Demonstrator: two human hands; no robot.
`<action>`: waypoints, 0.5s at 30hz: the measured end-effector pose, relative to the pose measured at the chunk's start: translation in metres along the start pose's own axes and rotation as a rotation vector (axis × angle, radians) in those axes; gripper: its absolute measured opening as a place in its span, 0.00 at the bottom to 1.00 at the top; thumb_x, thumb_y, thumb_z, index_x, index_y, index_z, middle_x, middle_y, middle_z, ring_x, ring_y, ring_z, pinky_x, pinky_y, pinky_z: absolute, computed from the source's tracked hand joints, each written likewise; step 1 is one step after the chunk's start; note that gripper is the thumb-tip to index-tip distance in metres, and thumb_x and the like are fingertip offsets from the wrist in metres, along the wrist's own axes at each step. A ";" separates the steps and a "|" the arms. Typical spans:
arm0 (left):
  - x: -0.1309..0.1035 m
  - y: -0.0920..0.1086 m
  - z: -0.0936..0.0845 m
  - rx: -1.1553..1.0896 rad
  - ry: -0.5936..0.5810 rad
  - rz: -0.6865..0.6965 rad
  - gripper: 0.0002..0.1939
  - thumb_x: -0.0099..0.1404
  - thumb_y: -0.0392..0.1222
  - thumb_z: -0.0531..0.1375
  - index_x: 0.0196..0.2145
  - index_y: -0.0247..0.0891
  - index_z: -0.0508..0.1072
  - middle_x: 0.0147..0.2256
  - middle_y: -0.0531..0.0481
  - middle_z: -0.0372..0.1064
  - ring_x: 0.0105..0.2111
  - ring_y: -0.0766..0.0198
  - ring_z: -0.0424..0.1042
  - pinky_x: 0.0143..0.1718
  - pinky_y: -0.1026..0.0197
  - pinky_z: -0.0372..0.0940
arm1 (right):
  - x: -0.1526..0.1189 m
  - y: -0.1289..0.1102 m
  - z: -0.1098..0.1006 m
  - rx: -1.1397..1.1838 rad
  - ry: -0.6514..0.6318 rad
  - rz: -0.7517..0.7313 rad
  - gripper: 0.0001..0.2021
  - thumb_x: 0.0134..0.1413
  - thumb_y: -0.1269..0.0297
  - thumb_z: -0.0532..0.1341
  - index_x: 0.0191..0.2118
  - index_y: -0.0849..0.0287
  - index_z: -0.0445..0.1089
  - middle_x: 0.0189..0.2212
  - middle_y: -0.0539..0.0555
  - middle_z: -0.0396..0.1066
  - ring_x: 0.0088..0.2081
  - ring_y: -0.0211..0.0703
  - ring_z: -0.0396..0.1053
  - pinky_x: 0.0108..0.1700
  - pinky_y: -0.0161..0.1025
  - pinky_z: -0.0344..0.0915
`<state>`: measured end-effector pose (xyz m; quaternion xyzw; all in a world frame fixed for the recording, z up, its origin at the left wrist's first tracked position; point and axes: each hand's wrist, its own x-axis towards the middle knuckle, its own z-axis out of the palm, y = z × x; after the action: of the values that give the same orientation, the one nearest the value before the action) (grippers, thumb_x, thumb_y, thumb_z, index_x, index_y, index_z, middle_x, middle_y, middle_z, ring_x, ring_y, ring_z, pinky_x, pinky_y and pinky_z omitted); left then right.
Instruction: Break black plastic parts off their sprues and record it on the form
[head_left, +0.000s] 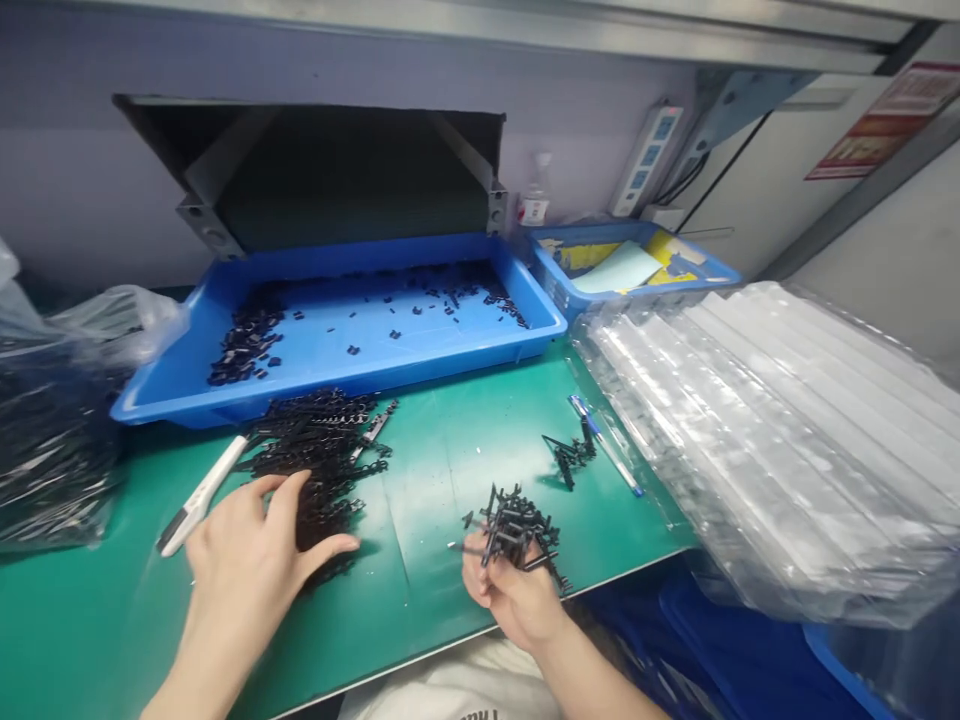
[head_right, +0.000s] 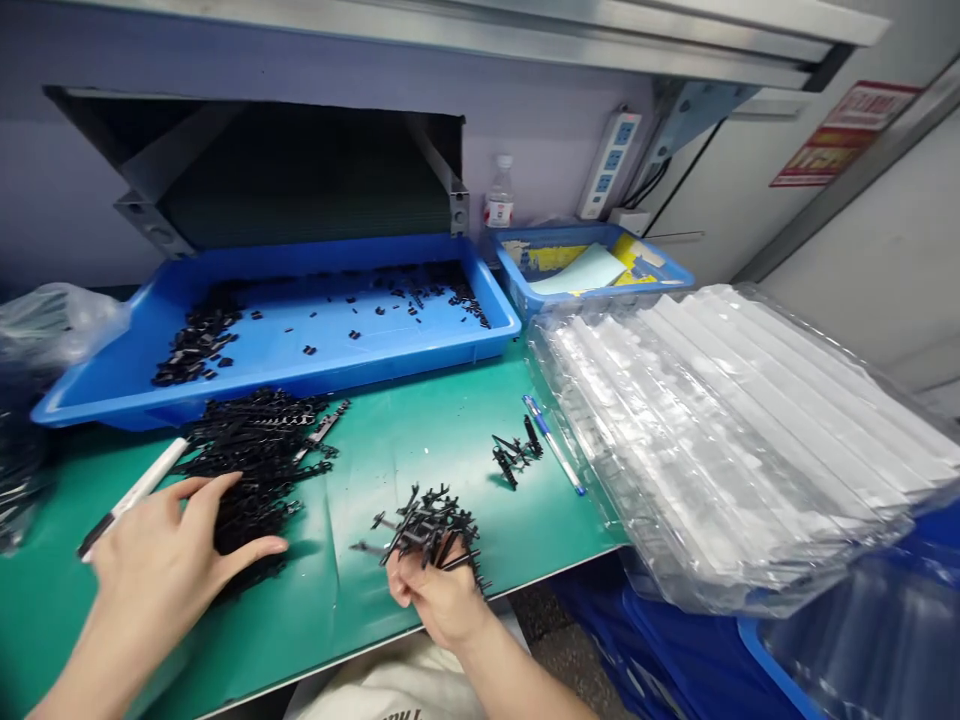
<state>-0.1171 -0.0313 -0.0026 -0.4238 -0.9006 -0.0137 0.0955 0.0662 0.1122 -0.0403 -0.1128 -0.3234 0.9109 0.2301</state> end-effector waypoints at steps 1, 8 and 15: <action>0.002 0.001 -0.002 -0.008 0.003 0.025 0.28 0.57 0.58 0.51 0.49 0.37 0.56 0.44 0.34 0.56 0.44 0.39 0.59 0.37 0.42 0.57 | -0.001 -0.001 0.000 -0.023 0.001 0.003 0.16 0.40 0.54 0.67 0.21 0.61 0.63 0.16 0.46 0.55 0.17 0.30 0.50 0.18 0.30 0.44; 0.040 0.063 -0.014 -0.324 0.055 0.267 0.23 0.59 0.56 0.51 0.46 0.38 0.59 0.47 0.35 0.55 0.49 0.42 0.55 0.46 0.42 0.52 | -0.006 -0.006 0.004 -0.127 0.034 -0.069 0.20 0.37 0.46 0.65 0.21 0.57 0.61 0.16 0.46 0.57 0.17 0.33 0.52 0.16 0.30 0.44; 0.073 0.184 -0.009 -1.074 -0.434 0.264 0.14 0.54 0.48 0.59 0.35 0.37 0.65 0.36 0.45 0.65 0.36 0.57 0.64 0.34 0.61 0.59 | -0.025 -0.003 -0.015 -0.339 0.199 -0.193 0.19 0.40 0.44 0.62 0.18 0.56 0.63 0.15 0.48 0.58 0.19 0.38 0.54 0.19 0.34 0.51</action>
<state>-0.0202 0.1417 0.0089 -0.5144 -0.7061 -0.3685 -0.3178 0.0942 0.1099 -0.0482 -0.2078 -0.4569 0.8016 0.3248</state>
